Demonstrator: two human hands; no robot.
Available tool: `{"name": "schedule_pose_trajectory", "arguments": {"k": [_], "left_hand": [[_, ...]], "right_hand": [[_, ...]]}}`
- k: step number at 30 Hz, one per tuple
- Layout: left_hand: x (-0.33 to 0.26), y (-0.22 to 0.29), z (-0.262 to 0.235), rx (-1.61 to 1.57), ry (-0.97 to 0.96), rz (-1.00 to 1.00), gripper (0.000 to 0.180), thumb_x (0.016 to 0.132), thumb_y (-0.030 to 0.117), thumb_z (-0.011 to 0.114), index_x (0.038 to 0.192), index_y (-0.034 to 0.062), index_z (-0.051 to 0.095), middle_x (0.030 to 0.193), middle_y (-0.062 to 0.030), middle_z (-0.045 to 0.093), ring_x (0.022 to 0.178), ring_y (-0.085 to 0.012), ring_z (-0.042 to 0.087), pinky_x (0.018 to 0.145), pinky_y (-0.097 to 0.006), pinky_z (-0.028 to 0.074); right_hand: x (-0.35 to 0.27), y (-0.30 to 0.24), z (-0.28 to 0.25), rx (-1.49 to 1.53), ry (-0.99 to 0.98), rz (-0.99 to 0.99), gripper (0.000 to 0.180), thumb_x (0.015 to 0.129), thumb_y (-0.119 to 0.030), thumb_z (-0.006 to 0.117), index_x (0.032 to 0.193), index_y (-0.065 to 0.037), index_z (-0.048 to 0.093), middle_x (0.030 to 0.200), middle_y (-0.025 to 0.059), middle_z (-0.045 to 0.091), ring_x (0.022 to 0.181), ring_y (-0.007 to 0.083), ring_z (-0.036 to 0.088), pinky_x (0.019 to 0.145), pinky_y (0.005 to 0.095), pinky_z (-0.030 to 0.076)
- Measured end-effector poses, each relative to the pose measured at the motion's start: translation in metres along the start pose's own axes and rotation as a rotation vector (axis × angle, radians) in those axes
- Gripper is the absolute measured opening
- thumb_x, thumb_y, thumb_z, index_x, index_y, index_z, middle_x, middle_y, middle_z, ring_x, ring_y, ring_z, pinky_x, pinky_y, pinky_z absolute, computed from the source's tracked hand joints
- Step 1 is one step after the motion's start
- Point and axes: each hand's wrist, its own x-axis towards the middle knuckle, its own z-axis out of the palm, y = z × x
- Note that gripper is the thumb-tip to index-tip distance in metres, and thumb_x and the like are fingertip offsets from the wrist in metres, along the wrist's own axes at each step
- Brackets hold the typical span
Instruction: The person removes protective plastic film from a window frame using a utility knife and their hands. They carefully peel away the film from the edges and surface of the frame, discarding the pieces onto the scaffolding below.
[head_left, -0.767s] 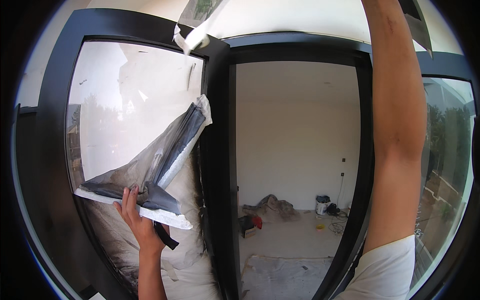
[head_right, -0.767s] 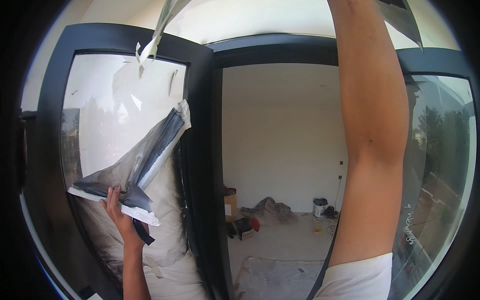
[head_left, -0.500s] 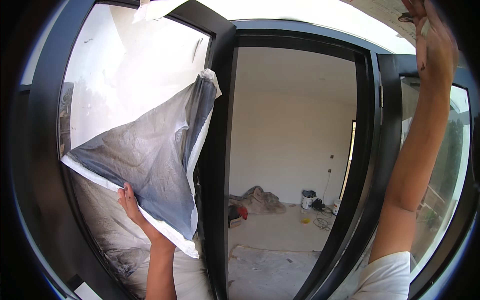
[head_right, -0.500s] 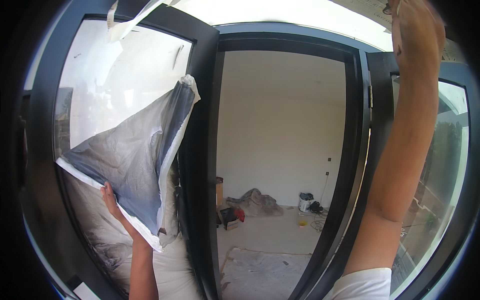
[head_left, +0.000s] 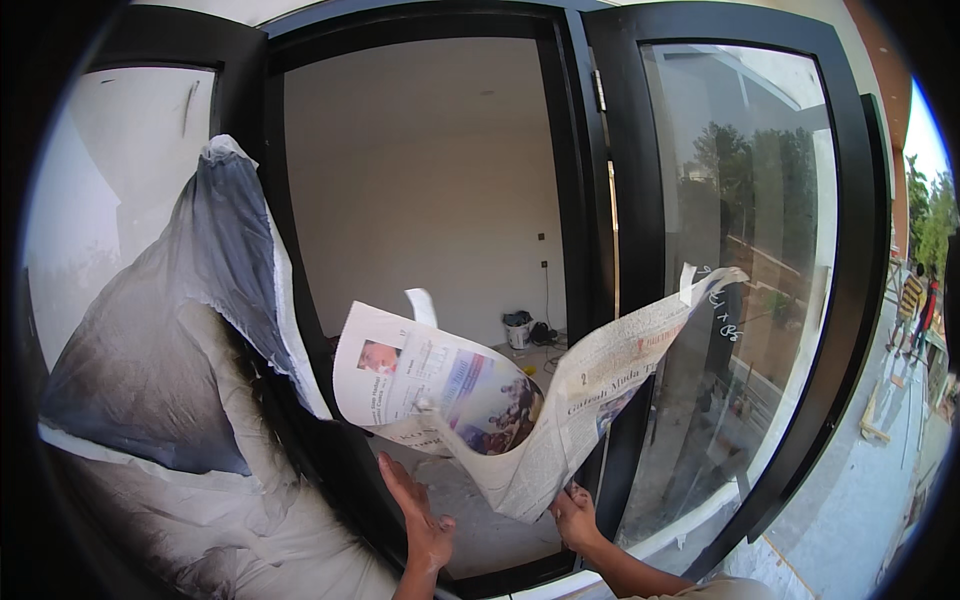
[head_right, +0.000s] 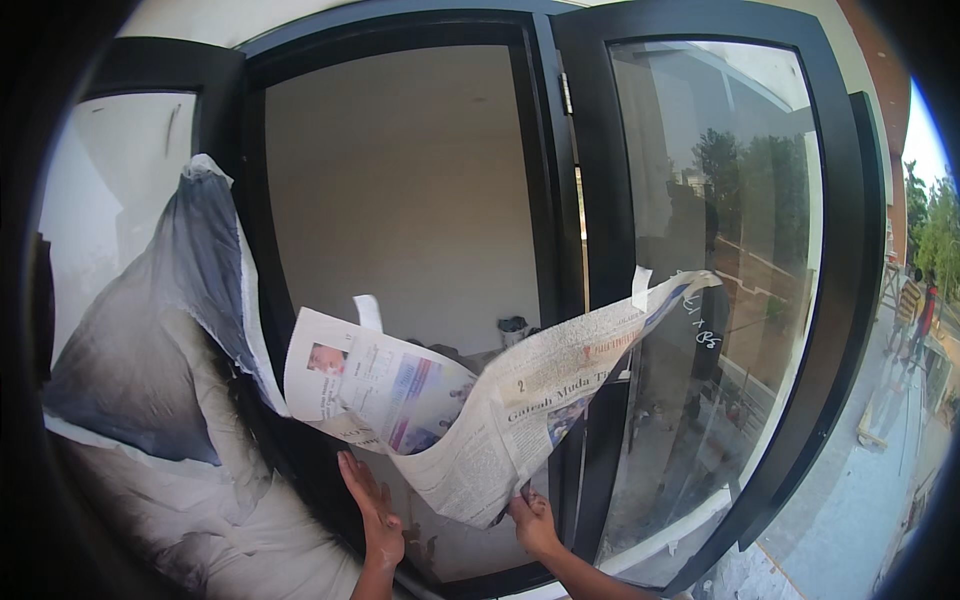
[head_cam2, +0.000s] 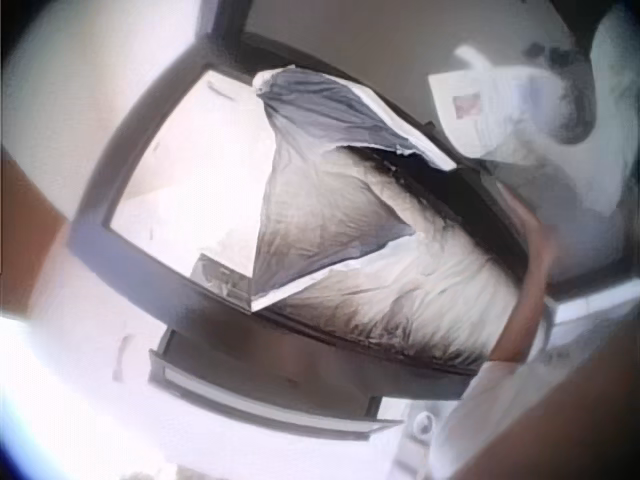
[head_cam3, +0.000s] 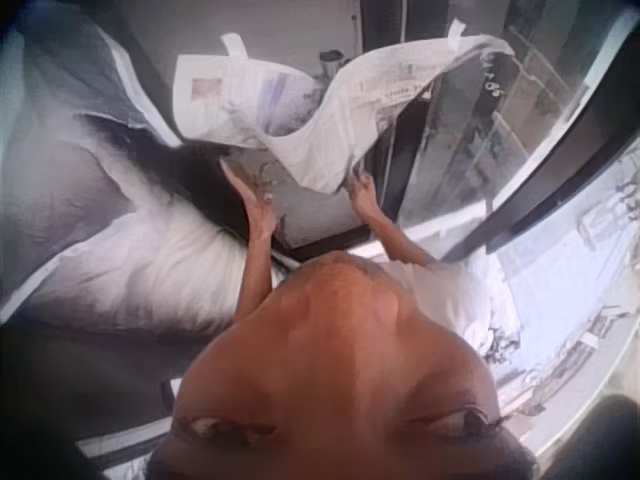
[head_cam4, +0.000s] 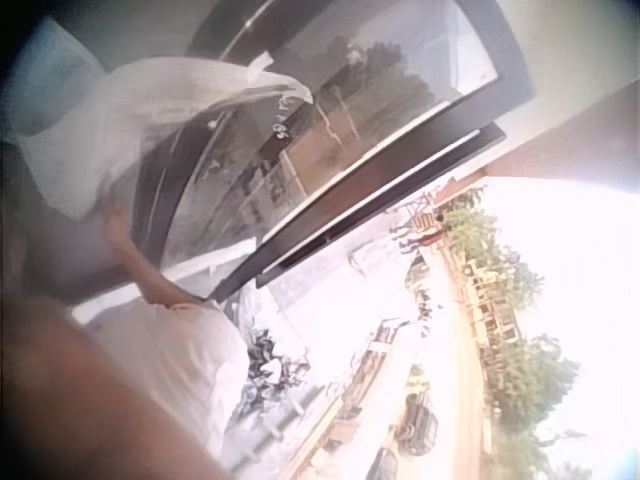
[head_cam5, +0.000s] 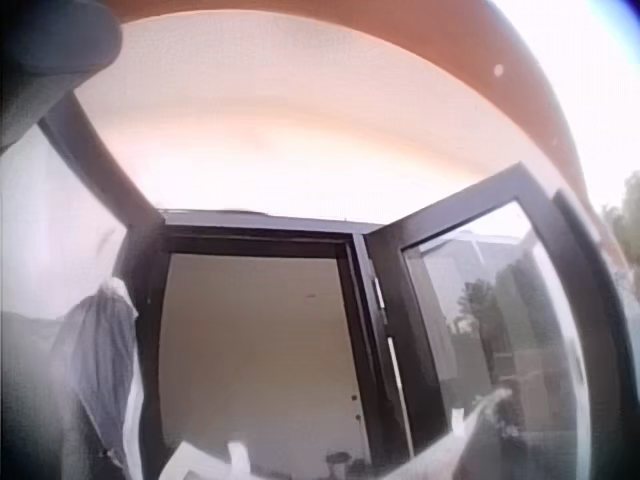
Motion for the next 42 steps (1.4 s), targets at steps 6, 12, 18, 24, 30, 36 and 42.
{"name": "schedule_pose_trajectory", "arguments": {"k": [6,12,18,24,30,36,42], "left_hand": [[-0.071,-0.049,0.047,-0.295,-0.340,-0.592,0.102,0.079,0.000,0.069,0.152,0.0093,-0.002,0.151,-0.0182,0.025,0.136,-0.0296,0.033,0.110,-0.040,0.031],[-0.126,-0.073,0.057,-0.469,-0.217,-1.055,0.045,0.093,-0.005,0.047,0.136,0.0007,0.040,0.129,-0.0153,0.053,0.115,-0.0204,0.054,0.097,-0.034,0.045],[-0.127,-0.086,0.026,-0.744,0.310,-1.240,0.046,0.098,0.032,0.033,0.135,0.0082,0.047,0.132,-0.0098,0.053,0.119,-0.0297,0.053,0.101,-0.045,0.042],[-0.179,-0.096,0.041,-0.887,-0.174,-1.535,0.048,0.099,0.042,0.047,0.136,0.0102,0.046,0.127,-0.0082,0.054,0.113,-0.0218,0.055,0.100,-0.036,0.046],[-0.237,-0.082,-0.004,-0.625,-0.684,-1.584,0.056,0.099,0.038,0.046,0.143,0.0052,0.034,0.138,-0.0067,0.045,0.121,-0.0204,0.049,0.104,-0.033,0.040],[-0.238,-0.053,-0.007,-0.654,-0.530,-0.999,0.080,0.092,0.044,0.055,0.151,0.0057,0.016,0.150,-0.0159,0.032,0.138,-0.0275,0.033,0.112,-0.040,0.029],[-0.250,-0.079,0.005,0.106,-0.455,-0.895,0.057,0.094,0.027,0.053,0.141,0.0041,0.030,0.135,-0.0148,0.046,0.122,-0.0258,0.048,0.103,-0.040,0.039]], "right_hand": [[-0.088,0.021,-0.014,-0.283,-0.347,0.454,0.032,0.098,-0.016,0.046,0.119,0.004,0.060,0.120,0.0106,0.062,0.107,0.0182,0.055,0.096,0.0270,0.038],[-0.120,0.029,-0.025,-0.125,-0.345,0.756,0.032,0.102,-0.030,0.045,0.118,-0.008,0.062,0.108,0.0010,0.063,0.096,0.0088,0.057,0.083,0.0228,0.044],[-0.126,0.045,-0.071,-0.255,-0.037,0.479,0.038,0.104,-0.032,0.039,0.133,-0.010,0.050,0.105,0.0021,0.064,0.095,0.0115,0.060,0.080,0.0286,0.047],[-0.104,0.057,-0.014,-0.239,-0.197,0.089,0.048,0.104,-0.026,0.036,0.147,-0.007,0.031,0.153,0.0095,0.027,0.144,0.0205,0.019,0.114,0.0338,0.022],[-0.113,0.044,0.004,-0.531,-0.165,0.202,0.028,0.103,-0.024,0.042,0.095,-0.002,0.058,0.072,0.0027,0.054,0.067,0.0078,0.049,0.062,0.0257,0.042],[-0.104,0.057,0.006,-0.350,0.300,0.189,0.029,0.104,-0.027,0.044,0.093,-0.003,0.056,0.078,-0.0017,0.053,0.069,0.0054,0.042,0.062,0.0237,0.038],[-0.077,0.053,0.028,0.104,-0.108,0.421,0.040,0.104,-0.037,0.041,0.118,-0.003,0.057,0.098,0.0067,0.063,0.090,0.0102,0.056,0.082,0.0258,0.045]]}}
